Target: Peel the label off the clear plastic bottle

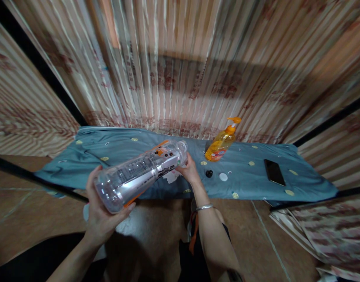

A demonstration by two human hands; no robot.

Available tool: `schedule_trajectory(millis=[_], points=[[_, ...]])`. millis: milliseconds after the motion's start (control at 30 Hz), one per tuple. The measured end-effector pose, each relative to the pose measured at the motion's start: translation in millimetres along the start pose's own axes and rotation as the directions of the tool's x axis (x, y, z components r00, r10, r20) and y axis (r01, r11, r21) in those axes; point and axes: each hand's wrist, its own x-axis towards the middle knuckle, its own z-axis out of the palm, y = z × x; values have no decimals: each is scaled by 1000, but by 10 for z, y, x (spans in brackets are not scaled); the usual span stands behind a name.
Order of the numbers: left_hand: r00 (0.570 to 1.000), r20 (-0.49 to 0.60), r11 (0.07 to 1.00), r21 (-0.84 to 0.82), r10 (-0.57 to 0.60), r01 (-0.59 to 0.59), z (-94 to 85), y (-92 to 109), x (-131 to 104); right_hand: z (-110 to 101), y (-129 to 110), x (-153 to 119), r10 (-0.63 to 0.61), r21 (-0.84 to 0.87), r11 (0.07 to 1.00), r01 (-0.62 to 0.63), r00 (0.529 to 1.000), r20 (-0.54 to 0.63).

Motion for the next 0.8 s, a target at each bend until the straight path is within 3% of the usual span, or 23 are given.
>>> schedule_trajectory(millis=[200, 633, 800], points=[[997, 34, 990, -120, -67, 70, 10, -33, -38, 2, 26, 6, 9, -34, 999, -11, 999, -49], [1000, 7, 997, -77, -7, 8, -18, -83, -43, 11, -21, 4, 4, -13, 1000, -4, 1000, -12], [999, 20, 995, -91, -36, 38, -11, -32, -41, 11, -23, 6, 11, -26, 1000, -12, 999, -39]])
